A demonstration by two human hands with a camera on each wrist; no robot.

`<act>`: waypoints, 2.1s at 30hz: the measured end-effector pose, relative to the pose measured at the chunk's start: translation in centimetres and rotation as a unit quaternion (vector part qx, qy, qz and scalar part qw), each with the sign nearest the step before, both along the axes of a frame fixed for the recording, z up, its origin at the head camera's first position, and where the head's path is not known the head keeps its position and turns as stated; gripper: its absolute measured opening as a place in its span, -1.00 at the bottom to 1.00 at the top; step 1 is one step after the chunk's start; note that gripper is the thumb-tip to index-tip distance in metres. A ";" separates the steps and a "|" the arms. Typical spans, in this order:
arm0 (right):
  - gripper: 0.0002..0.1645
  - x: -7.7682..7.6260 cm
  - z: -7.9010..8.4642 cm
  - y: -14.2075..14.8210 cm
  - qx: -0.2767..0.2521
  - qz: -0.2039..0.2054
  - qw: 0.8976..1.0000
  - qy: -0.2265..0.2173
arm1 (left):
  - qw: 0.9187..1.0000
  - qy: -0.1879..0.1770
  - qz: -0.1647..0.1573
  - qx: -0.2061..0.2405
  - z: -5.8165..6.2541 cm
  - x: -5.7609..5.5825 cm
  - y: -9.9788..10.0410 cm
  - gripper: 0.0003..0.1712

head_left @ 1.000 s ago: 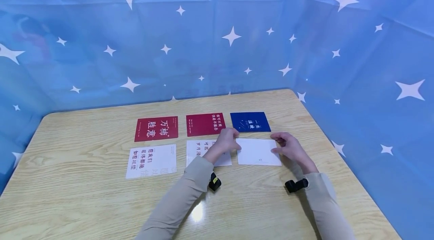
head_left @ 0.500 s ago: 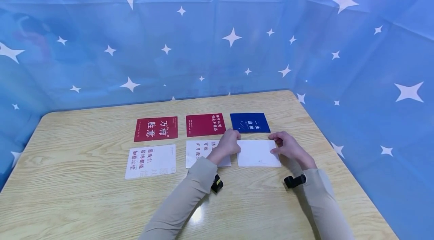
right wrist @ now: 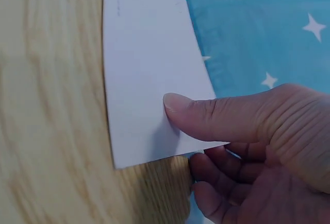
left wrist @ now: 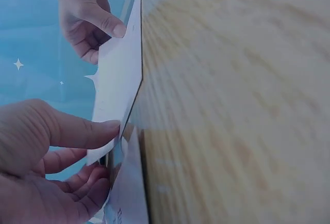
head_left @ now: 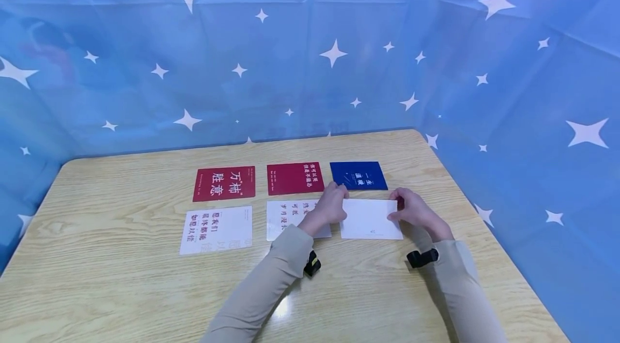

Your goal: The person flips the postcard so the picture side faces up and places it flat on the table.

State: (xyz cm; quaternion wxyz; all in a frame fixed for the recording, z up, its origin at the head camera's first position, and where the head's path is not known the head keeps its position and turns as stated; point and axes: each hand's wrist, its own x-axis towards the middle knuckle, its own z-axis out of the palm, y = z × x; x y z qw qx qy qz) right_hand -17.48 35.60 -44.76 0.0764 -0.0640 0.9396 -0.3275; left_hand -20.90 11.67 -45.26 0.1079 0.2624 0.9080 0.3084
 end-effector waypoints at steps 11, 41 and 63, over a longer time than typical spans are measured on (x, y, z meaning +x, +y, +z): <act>-0.70 1.2 -0.3 1.3 -0.032 -0.005 0.999 0.008 | 0.993 -0.075 0.006 0.093 -0.2 0.2 -0.5 -0.54; -0.87 2.7 2.2 1.5 -0.137 0.013 0.984 0.115 | 0.953 -0.129 0.038 0.270 1.4 0.4 -2.5 -0.84; -0.88 3.0 1.7 2.5 -0.189 -0.004 0.976 0.108 | 0.944 -0.154 0.022 0.290 0.5 0.3 -3.4 -0.86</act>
